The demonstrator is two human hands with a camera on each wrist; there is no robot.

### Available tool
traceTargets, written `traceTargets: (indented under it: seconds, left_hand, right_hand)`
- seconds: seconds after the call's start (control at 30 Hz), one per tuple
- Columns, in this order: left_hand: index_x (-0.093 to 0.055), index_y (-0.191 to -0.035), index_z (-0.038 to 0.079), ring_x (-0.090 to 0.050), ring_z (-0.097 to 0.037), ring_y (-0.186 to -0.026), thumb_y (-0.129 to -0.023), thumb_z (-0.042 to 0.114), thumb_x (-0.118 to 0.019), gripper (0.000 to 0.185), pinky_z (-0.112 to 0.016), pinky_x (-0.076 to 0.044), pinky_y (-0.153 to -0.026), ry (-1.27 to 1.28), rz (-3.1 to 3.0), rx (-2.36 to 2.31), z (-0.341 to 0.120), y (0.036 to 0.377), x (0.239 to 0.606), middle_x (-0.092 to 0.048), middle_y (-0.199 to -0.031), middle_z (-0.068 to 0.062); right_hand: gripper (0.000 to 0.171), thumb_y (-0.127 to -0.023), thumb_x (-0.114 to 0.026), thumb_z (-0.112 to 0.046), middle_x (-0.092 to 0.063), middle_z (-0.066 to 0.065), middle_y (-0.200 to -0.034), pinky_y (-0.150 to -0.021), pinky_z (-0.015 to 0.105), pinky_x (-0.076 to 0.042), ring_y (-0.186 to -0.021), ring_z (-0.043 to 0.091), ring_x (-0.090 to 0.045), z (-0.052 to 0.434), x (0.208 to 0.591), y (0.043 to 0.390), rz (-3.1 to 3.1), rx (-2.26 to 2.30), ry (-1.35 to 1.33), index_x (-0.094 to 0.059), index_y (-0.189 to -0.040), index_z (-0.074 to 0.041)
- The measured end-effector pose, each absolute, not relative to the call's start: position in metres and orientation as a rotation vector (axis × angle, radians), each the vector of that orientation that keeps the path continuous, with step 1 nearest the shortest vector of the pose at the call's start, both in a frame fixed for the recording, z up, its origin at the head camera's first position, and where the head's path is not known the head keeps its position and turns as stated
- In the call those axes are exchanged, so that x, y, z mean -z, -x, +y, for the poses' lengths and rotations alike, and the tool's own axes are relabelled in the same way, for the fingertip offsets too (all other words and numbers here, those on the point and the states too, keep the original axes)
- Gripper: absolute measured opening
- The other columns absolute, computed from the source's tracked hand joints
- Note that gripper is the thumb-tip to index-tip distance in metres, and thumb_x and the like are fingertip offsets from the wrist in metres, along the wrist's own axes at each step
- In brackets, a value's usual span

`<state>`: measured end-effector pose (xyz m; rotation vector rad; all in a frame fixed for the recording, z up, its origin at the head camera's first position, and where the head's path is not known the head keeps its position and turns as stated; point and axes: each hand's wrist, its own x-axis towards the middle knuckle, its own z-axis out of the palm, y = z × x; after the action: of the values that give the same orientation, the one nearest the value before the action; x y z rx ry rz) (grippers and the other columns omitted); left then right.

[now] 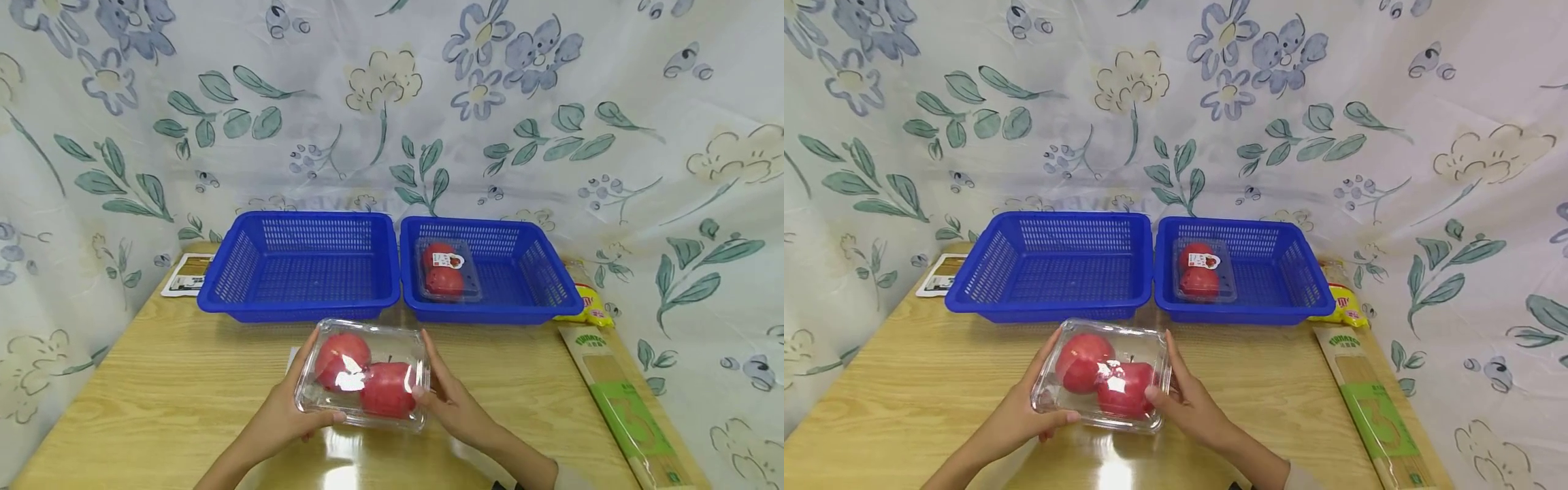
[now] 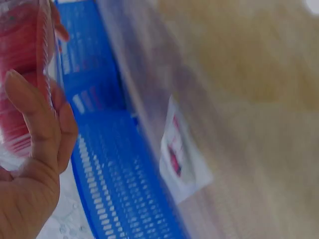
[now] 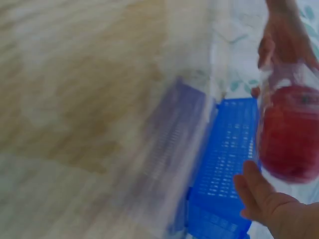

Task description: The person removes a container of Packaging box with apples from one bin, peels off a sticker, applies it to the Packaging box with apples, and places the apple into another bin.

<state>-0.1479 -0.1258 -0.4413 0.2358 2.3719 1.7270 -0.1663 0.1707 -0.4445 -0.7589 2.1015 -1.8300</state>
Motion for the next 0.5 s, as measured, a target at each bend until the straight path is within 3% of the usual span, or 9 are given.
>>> traceTargets:
  seconds: [0.1,0.2,0.33,0.5]
  left_hand:
    - [-0.005,-0.155,0.050,-0.066,-0.018,-0.063,-0.071,0.028,-0.090,0.122,-0.038,-0.055,-0.057,-0.237,2.471,-1.650,-0.119,0.146,0.448,-0.060,-0.127,-0.028]
    - [-0.003,-0.156,0.047,-0.070,-0.030,-0.093,-0.070,0.037,-0.090,0.123,-0.050,-0.056,-0.078,-0.261,2.599,-1.534,-0.114,0.144,0.456,-0.051,-0.142,-0.027]
    - [-0.001,-0.158,0.043,-0.063,-0.043,-0.111,-0.070,0.045,-0.088,0.124,-0.066,-0.048,-0.088,-0.286,2.683,-1.442,-0.111,0.146,0.462,-0.048,-0.145,-0.029]
    - [0.000,-0.159,0.040,-0.057,-0.050,-0.120,-0.072,0.045,-0.087,0.123,-0.068,-0.046,-0.092,-0.296,2.680,-1.451,-0.109,0.153,0.466,-0.047,-0.145,-0.030]
  right_hand:
    - [0.121,-0.085,-0.080,-0.022,-0.008,0.033,-0.160,-0.106,0.043,-0.043,-0.139,0.048,-0.035,0.169,0.448,0.161,2.207,1.735,0.713,0.016,-0.158,-0.025]
    - [0.140,-0.071,-0.091,-0.025,-0.009,0.030,-0.161,-0.109,0.051,-0.038,-0.143,0.046,-0.030,0.168,0.452,0.161,2.286,1.648,0.613,0.019,-0.157,-0.026]
    - [0.145,-0.066,-0.094,-0.024,-0.003,0.027,-0.163,-0.113,0.059,-0.027,-0.147,0.047,-0.016,0.167,0.457,0.164,2.357,1.569,0.537,0.019,-0.157,-0.026]
    - [0.145,-0.067,-0.094,-0.028,-0.010,0.033,-0.160,-0.109,0.060,-0.033,-0.143,0.051,-0.025,0.166,0.463,0.173,2.402,1.539,0.562,0.019,-0.158,-0.024]
